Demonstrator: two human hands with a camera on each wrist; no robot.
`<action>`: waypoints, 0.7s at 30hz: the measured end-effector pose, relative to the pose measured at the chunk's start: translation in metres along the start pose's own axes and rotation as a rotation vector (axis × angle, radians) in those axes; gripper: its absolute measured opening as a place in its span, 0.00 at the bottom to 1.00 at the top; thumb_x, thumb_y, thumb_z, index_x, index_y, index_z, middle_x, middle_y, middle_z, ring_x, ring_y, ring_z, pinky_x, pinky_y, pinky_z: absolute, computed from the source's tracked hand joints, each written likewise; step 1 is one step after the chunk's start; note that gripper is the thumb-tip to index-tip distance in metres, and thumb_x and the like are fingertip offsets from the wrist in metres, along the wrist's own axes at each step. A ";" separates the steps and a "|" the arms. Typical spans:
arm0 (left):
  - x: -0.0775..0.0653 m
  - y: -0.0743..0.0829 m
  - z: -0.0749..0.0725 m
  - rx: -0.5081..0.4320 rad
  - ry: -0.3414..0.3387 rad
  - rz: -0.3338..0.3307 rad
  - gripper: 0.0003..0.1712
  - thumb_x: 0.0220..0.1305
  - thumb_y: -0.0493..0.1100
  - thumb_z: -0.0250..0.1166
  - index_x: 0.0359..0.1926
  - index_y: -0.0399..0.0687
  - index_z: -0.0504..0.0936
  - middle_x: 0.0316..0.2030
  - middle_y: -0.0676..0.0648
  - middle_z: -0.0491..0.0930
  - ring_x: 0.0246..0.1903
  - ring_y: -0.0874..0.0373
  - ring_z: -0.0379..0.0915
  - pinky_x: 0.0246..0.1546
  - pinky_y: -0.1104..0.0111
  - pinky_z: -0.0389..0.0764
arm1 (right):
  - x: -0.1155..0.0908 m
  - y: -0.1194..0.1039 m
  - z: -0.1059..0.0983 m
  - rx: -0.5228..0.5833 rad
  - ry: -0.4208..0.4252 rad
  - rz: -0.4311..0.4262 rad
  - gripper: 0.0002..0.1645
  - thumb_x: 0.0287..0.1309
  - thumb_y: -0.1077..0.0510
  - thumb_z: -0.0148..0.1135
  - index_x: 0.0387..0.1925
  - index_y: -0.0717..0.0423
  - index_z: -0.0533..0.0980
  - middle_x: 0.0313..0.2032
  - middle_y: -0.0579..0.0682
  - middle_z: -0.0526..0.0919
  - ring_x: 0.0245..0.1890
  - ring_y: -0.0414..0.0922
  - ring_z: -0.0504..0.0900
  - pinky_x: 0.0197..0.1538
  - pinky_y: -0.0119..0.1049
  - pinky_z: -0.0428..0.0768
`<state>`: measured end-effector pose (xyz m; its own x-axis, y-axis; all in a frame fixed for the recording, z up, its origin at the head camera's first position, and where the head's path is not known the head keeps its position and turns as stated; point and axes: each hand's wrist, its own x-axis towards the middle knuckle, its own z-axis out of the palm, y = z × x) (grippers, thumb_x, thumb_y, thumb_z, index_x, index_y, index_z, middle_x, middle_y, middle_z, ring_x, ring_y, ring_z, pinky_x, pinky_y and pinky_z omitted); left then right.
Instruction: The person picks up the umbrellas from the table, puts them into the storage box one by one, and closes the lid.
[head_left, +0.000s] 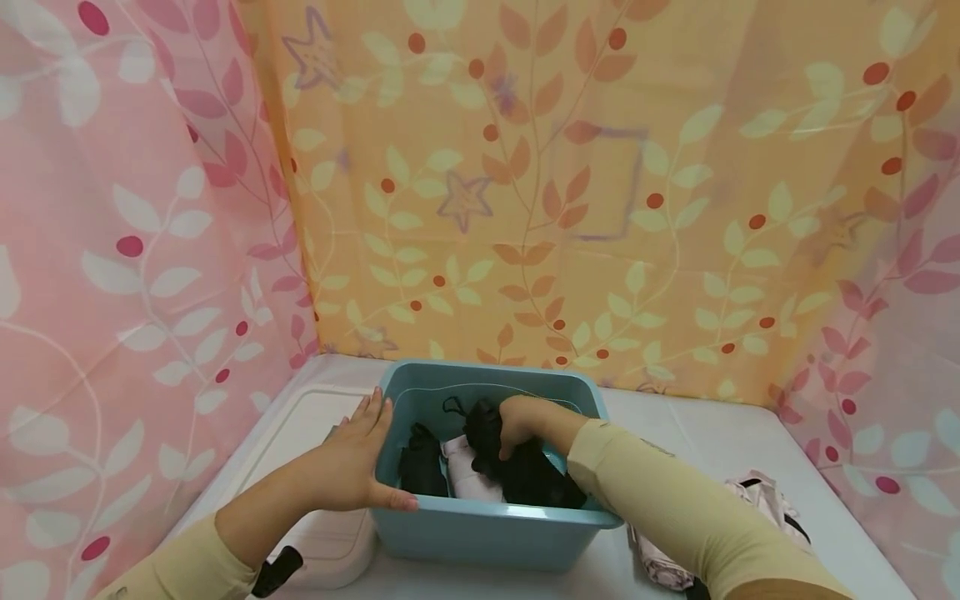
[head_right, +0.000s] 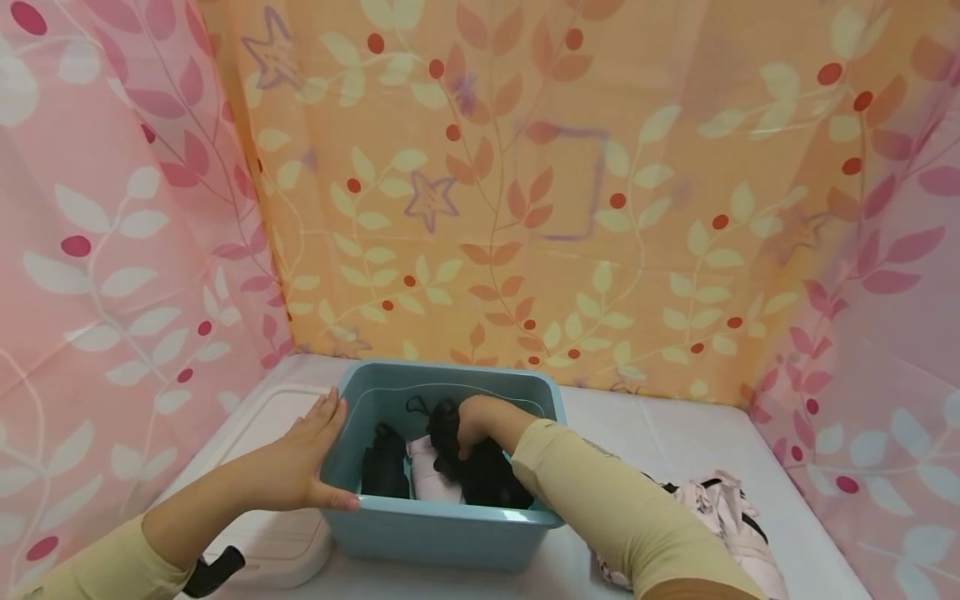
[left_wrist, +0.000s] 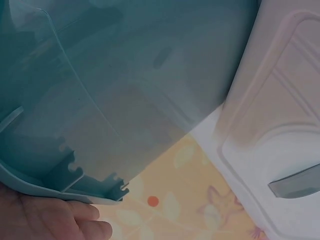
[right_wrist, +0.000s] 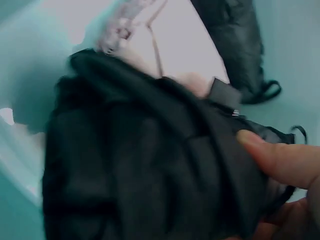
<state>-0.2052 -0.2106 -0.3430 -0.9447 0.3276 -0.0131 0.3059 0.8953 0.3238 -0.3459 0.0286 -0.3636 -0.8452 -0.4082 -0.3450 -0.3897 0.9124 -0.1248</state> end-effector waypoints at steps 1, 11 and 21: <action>0.000 0.000 0.000 0.002 0.002 -0.001 0.77 0.32 0.82 0.58 0.69 0.34 0.39 0.69 0.35 0.31 0.68 0.40 0.27 0.61 0.41 0.44 | 0.000 -0.002 0.001 -0.005 -0.003 -0.009 0.20 0.38 0.52 0.75 0.31 0.57 0.76 0.32 0.47 0.77 0.33 0.44 0.74 0.44 0.38 0.75; 0.001 0.001 0.001 -0.001 -0.008 -0.009 0.77 0.31 0.82 0.57 0.70 0.35 0.38 0.70 0.36 0.30 0.69 0.42 0.27 0.62 0.42 0.42 | -0.004 -0.006 -0.001 0.239 -0.071 0.054 0.19 0.40 0.58 0.73 0.31 0.60 0.73 0.31 0.51 0.75 0.25 0.47 0.79 0.22 0.40 0.79; 0.001 0.000 0.000 0.000 -0.007 -0.011 0.78 0.30 0.83 0.57 0.70 0.35 0.39 0.70 0.36 0.30 0.68 0.42 0.26 0.61 0.41 0.42 | -0.010 -0.002 -0.015 0.281 -0.135 0.060 0.14 0.47 0.57 0.69 0.31 0.62 0.74 0.29 0.54 0.78 0.23 0.50 0.81 0.26 0.41 0.80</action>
<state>-0.2060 -0.2109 -0.3429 -0.9471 0.3202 -0.0230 0.2960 0.8987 0.3236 -0.3423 0.0308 -0.3460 -0.8001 -0.3634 -0.4772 -0.2086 0.9145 -0.3466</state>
